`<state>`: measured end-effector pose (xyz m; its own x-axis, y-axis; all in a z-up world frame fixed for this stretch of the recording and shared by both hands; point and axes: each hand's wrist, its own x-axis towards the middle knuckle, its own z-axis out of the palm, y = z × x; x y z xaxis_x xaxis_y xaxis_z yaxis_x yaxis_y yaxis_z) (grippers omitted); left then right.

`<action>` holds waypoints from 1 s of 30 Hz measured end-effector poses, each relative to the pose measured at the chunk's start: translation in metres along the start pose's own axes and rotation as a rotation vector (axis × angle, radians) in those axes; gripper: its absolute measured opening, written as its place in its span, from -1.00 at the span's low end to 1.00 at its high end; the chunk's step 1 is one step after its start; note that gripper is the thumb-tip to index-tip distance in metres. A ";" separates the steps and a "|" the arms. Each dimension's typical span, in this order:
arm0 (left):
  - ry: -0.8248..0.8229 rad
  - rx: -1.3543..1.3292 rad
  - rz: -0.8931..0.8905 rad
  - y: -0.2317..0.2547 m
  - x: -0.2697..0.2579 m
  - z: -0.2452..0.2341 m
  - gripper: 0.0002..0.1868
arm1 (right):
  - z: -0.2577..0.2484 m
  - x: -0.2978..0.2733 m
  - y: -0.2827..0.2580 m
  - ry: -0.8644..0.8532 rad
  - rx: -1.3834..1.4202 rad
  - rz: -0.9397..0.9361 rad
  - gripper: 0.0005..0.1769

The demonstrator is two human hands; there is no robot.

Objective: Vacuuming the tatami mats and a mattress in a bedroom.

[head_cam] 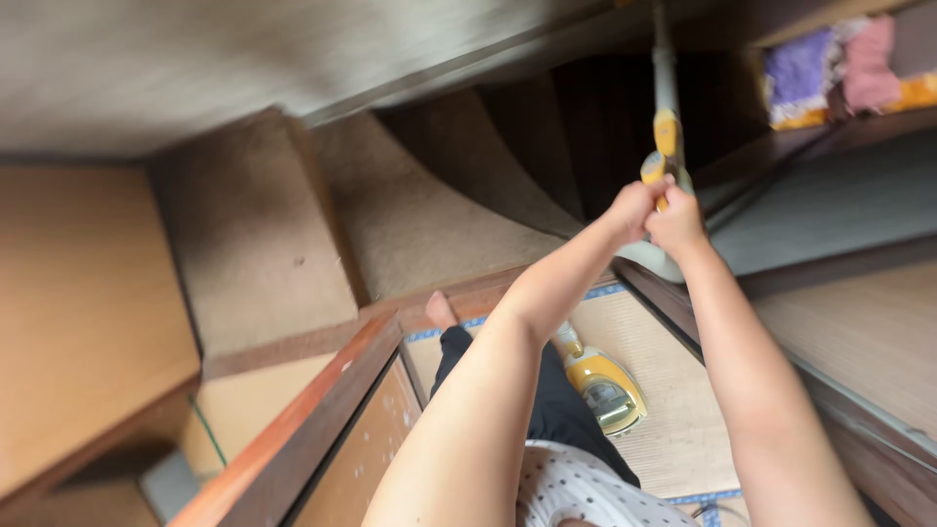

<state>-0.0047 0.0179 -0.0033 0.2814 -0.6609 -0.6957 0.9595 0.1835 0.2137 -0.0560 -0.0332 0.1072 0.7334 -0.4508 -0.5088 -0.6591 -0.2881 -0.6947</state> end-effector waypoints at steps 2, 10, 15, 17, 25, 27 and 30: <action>0.007 0.055 0.085 -0.008 -0.020 -0.030 -0.70 | 0.033 -0.018 0.009 0.020 0.098 -0.044 -0.74; 0.154 0.136 0.120 0.059 -0.230 -0.094 -0.73 | 0.145 -0.126 -0.081 -0.163 0.315 -0.086 -0.73; 0.198 0.129 0.190 0.106 -0.334 -0.125 -0.66 | 0.197 -0.170 -0.148 -0.299 0.264 -0.110 -0.86; 0.318 0.217 0.162 0.128 -0.373 -0.122 -0.64 | 0.207 -0.183 -0.175 -0.354 0.210 -0.139 -0.84; 0.354 -0.069 0.313 0.090 -0.484 -0.110 -0.63 | 0.186 -0.281 -0.258 -0.574 -0.019 -0.161 -0.42; 0.340 -0.170 0.320 0.098 -0.496 -0.123 -0.62 | 0.204 -0.280 -0.270 -0.599 -0.107 -0.203 -0.39; 0.334 -0.261 0.423 0.117 -0.499 -0.164 -0.66 | 0.250 -0.265 -0.281 -0.585 -0.316 -0.212 -0.47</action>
<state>-0.0302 0.4882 0.2565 0.5882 -0.2347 -0.7739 0.7229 0.5816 0.3731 -0.0231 0.3782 0.3100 0.7625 0.1457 -0.6304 -0.4434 -0.5920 -0.6730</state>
